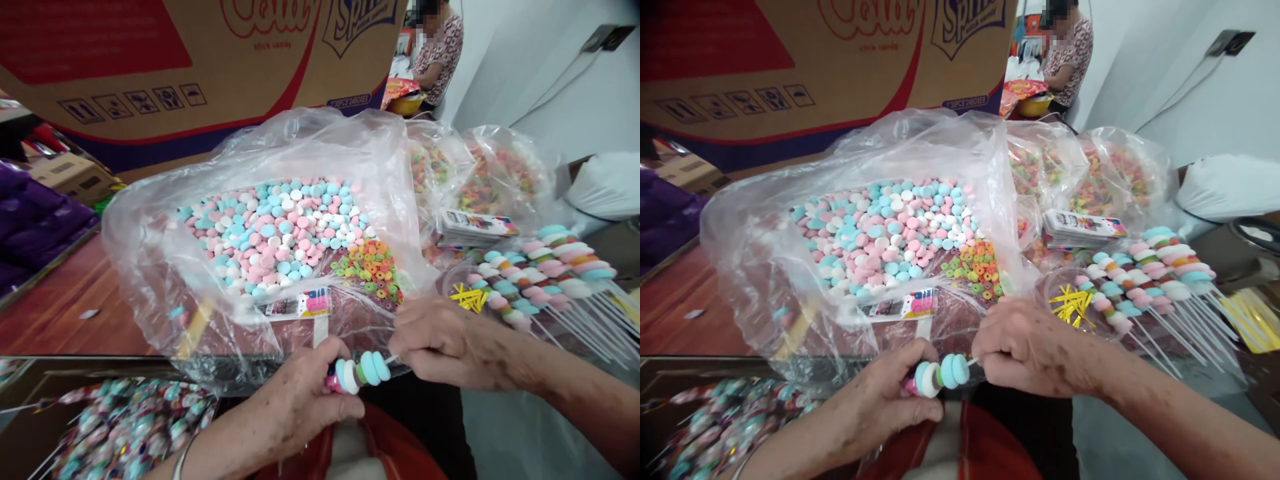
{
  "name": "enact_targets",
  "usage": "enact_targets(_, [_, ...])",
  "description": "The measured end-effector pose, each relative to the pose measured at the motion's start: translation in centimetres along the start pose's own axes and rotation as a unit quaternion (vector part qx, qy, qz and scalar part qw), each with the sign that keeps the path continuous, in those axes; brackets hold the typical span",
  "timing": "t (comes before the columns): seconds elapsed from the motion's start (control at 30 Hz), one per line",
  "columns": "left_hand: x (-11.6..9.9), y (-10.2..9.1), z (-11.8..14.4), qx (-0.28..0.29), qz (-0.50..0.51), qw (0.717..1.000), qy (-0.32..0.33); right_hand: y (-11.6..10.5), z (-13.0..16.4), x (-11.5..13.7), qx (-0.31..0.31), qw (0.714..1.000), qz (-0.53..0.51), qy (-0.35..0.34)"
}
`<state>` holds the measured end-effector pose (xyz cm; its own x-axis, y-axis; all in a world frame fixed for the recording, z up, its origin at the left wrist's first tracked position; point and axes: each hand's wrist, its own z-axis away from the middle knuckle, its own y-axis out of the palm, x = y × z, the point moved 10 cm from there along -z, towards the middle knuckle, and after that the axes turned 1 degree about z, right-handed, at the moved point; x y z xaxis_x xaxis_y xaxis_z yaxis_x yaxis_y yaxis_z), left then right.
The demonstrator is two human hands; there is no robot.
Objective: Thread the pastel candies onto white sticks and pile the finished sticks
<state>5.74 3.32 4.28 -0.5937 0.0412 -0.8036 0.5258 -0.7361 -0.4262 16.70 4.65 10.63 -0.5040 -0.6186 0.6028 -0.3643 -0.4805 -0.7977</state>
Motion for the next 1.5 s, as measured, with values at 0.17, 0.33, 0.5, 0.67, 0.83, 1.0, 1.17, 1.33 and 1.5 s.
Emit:
enact_targets(0.17, [-0.3, -0.3, -0.8, -0.036, 0.01, 0.999, 0.01, -0.6, 0.0, -1.5, -0.034, 0.999, -0.032, 0.019])
enact_targets(0.33, [-0.1, -0.1, -0.4, -0.033, 0.207, 0.978, -0.017, -1.2, 0.6, -1.7, -0.046, 0.999, -0.007, 0.012])
enact_targets(0.5, [1.4, -0.2, 0.3, -0.061, 0.302, 0.948, -0.077, -1.0, 0.7, -1.4, -0.046, 0.999, -0.004, 0.009])
enact_targets(0.67, [1.6, -0.6, 0.6, -0.053, 0.275, 0.957, -0.074, -0.8, 0.4, -1.4, -0.039, 0.999, 0.005, 0.003])
enact_targets(0.83, [1.1, -0.9, 0.6, -0.039, 0.134, 0.989, -0.048, -0.6, 0.3, -1.2, -0.016, 0.999, 0.037, 0.007])
enact_targets(1.0, [0.8, -1.2, 0.3, -0.059, 0.063, 0.996, -0.012, -0.2, -0.1, -0.8, 0.015, 0.998, 0.06, 0.017])
enact_targets(1.17, [-0.2, -1.0, -0.4, -0.05, 0.036, 0.998, 0.006, 0.7, -1.3, 0.7, 0.012, 0.996, 0.084, -0.019])
enact_targets(1.33, [-2.7, -2.3, -1.2, -0.074, -0.011, 0.995, 0.066, 1.8, -2.0, 1.9, 0.023, 0.989, 0.139, -0.05])
enact_targets(1.5, [-2.5, -4.2, -1.8, -0.01, 0.017, 1.0, 0.019, -0.3, -1.8, 1.2, -0.006, 0.99, 0.136, -0.037])
